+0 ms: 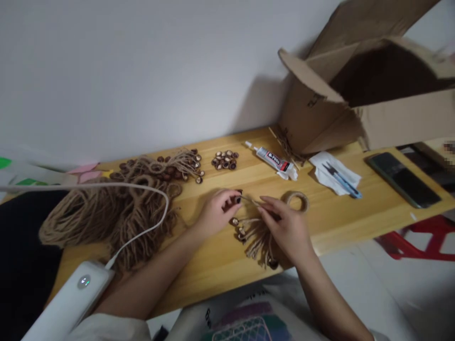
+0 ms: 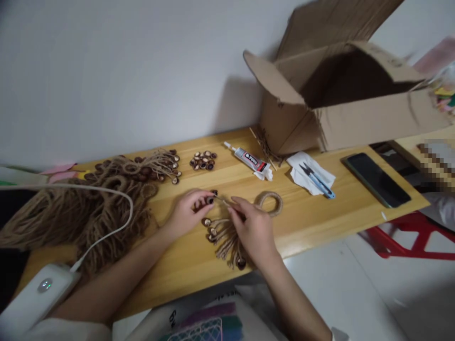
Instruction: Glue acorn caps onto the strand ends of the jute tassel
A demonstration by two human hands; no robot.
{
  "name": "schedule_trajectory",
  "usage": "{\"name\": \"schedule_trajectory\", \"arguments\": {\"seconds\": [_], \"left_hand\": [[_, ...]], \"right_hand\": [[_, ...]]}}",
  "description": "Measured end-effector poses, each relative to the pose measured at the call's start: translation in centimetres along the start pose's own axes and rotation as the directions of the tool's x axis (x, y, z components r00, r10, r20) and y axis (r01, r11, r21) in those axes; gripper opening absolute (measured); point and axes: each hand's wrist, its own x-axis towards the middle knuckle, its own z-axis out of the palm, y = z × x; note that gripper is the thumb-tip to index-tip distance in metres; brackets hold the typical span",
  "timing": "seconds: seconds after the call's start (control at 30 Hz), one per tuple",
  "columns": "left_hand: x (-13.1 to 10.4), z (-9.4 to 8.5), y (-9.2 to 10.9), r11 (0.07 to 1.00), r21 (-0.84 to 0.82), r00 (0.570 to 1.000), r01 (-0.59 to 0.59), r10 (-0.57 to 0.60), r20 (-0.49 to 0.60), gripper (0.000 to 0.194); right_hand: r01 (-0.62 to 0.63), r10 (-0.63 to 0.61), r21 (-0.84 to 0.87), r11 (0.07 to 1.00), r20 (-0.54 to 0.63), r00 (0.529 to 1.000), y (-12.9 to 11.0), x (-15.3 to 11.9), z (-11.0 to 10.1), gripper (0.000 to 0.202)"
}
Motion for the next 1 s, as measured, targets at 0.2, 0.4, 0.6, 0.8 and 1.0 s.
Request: {"name": "schedule_trajectory", "arguments": {"seconds": [0.2, 0.4, 0.6, 0.8, 1.0], "left_hand": [[0.0, 0.4, -0.6, 0.961, -0.241, 0.988, 0.138, -0.151, -0.039, 0.021], [0.1, 0.3, -0.5, 0.922, -0.360, 0.986, 0.141, -0.165, -0.038, 0.024], [0.0, 0.4, -0.9, 0.954, -0.287, 0.996, 0.086, -0.093, -0.010, 0.023], [-0.1, 0.3, -1.1, 0.988, -0.148, 0.999, -0.033, 0.033, -0.006, 0.022], [0.2, 0.1, -1.0, 0.989, -0.044, 0.990, -0.142, 0.142, -0.005, 0.023]], "right_hand": [[-0.022, 0.026, -0.073, 0.997, 0.047, 0.999, 0.2, 0.0, -0.6, 0.013], [0.060, -0.049, -0.129, 0.990, 0.086, 0.995, 0.5, 0.0, -0.4, 0.010], [0.185, -0.169, -0.140, 0.973, 0.115, 0.979, 0.6, 0.0, -0.1, 0.008], [0.156, -0.159, -0.109, 0.982, -0.016, 0.987, 0.0, 0.1, 0.7, 0.006], [0.097, -0.092, 0.016, 0.995, -0.174, 0.980, -0.8, 0.3, 2.2, 0.006]]}}
